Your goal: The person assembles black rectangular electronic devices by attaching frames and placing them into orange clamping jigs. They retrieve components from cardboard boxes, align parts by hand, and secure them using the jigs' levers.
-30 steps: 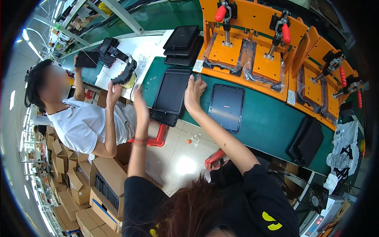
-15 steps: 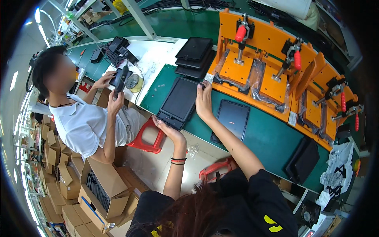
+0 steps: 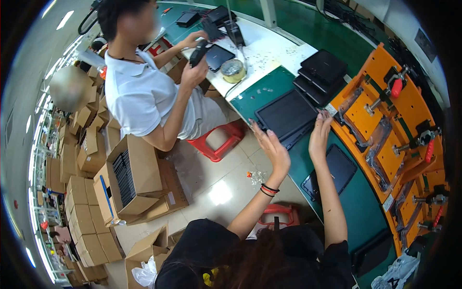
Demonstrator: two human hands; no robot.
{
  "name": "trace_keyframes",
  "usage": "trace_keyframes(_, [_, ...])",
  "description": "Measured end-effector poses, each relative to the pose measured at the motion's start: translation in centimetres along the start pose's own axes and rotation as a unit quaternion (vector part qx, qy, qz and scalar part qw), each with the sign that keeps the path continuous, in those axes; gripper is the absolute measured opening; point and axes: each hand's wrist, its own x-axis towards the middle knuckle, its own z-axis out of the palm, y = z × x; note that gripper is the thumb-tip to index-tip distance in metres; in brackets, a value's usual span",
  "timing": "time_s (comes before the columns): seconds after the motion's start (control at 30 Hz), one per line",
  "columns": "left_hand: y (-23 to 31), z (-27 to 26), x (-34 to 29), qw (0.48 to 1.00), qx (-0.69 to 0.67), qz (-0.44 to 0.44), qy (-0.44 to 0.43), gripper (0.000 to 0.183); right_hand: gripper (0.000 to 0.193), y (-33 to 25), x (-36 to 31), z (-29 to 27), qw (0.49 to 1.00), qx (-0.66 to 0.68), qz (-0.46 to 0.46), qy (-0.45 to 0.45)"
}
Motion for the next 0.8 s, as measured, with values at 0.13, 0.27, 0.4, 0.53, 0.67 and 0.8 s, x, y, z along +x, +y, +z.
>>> trace_keyframes(0.13, [-0.1, 0.0, -0.1, 1.000, -0.005, 0.007, 0.009, 0.052, 0.045, -0.1, -0.6, 0.1, 0.999, -0.014, -0.028, 0.013])
trace_keyframes(0.27, [-0.3, 0.1, 0.0, 0.999, -0.035, 0.014, -0.002, 0.052, 0.042, -0.1, -0.7, 0.0, 0.995, -0.072, -0.063, 0.018])
trace_keyframes(0.4, [-0.3, 0.2, -0.2, 0.998, -0.055, 0.019, -0.003, 0.051, 0.043, 0.3, -0.4, -0.7, 0.996, -0.018, -0.082, 0.003])
trace_keyframes(0.53, [0.5, 0.1, 0.0, 0.997, -0.073, 0.037, 0.008, 0.049, 0.041, -0.2, 0.4, -0.7, 0.996, -0.020, -0.084, -0.005])
trace_keyframes(0.67, [0.8, -0.3, -0.6, 0.989, -0.144, 0.040, 0.012, 0.049, 0.039, -0.2, 0.8, -0.6, 0.994, 0.099, -0.042, -0.002])
trace_keyframes(0.8, [1.2, -0.9, -0.8, 0.985, -0.167, 0.033, -0.009, 0.052, 0.036, 0.3, 1.0, -0.4, 0.988, 0.149, -0.035, -0.001])
